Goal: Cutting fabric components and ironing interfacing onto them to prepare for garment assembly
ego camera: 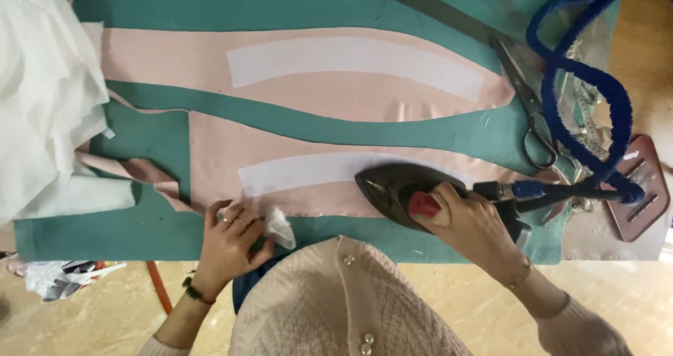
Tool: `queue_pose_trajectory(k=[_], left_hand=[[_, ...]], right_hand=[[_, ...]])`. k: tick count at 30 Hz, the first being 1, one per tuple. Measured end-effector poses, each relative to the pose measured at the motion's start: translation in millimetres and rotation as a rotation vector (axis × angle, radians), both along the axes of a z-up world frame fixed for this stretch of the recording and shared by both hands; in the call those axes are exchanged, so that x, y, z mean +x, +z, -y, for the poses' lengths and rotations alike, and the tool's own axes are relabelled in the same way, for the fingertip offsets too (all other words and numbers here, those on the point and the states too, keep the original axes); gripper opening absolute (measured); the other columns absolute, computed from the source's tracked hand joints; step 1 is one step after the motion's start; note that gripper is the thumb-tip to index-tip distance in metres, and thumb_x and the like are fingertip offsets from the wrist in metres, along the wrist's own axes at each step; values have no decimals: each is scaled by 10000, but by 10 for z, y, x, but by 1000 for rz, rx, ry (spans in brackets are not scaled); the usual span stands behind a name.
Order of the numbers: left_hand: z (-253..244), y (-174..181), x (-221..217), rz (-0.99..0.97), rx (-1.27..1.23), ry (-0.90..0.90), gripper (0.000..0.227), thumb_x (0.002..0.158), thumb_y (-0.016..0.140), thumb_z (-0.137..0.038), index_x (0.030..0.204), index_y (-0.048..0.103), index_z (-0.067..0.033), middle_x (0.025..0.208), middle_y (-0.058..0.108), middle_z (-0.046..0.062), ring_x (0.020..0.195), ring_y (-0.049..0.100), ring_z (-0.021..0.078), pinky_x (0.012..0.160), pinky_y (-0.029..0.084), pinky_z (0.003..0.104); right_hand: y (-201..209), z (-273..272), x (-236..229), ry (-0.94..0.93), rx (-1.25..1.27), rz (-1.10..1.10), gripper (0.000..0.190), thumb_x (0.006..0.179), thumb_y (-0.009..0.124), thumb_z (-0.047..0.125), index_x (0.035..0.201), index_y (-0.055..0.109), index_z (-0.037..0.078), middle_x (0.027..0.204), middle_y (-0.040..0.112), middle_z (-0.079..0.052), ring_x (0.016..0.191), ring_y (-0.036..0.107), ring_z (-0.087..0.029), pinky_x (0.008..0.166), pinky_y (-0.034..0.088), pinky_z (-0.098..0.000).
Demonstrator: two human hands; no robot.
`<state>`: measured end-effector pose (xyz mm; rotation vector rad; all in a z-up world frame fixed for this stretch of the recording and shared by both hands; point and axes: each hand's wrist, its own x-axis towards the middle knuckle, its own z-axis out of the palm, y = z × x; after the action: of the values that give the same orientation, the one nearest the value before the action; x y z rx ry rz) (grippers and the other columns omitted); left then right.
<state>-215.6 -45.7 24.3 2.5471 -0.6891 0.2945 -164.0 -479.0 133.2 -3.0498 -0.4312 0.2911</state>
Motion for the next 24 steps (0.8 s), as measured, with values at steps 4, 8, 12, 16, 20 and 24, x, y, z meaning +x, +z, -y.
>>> queue_pose_trajectory(k=[4,8,12,16,20,24], left_hand=[[307,56,164,61,-75,83,312,865,735,-462,798,720,-157,944,675,13,1040,649,270,965,474,564],[705,0,300,131,-77,115,154,912,737,-281,957,716,-135,1142,669,71,1166,638,286,982,473,522],[784,-176,259,124,-25,118,163,917,726,-283,1014,700,-154,1265,654,61,1147,637,260,956,476,492],[787,-231,265,118,-15,96,235,899,729,-327,1079,694,-181,1248,657,30,1082,629,239,936,472,492],[809,-73,311,81,15,99,418,989,613,-412,1360,621,-220,1481,567,50,1361,537,238,1119,382,576],[772,27,329,19,78,115,549,1023,517,-478,1507,504,-221,1615,440,46,1512,374,229,1204,203,663]], right_hand=[[-82,-343,200,105,-10,107,400,774,780,560,952,575,268,493,609,24,594,714,-237,742,604,-361],[-155,-525,401,189,-6,141,409,719,805,521,958,584,274,472,575,28,559,693,-246,702,602,-359],[-123,-610,500,203,42,108,368,732,805,510,913,600,264,459,572,37,526,691,-257,682,593,-368],[157,-729,712,114,78,-301,443,748,817,498,1017,622,204,619,711,-112,674,760,-341,722,603,-446],[407,-882,913,-59,181,-716,537,779,804,518,1158,619,185,884,793,-210,886,776,-429,826,592,-517],[298,-833,807,-65,100,-716,550,808,772,558,1181,631,180,955,789,-211,921,768,-434,863,587,-528]])
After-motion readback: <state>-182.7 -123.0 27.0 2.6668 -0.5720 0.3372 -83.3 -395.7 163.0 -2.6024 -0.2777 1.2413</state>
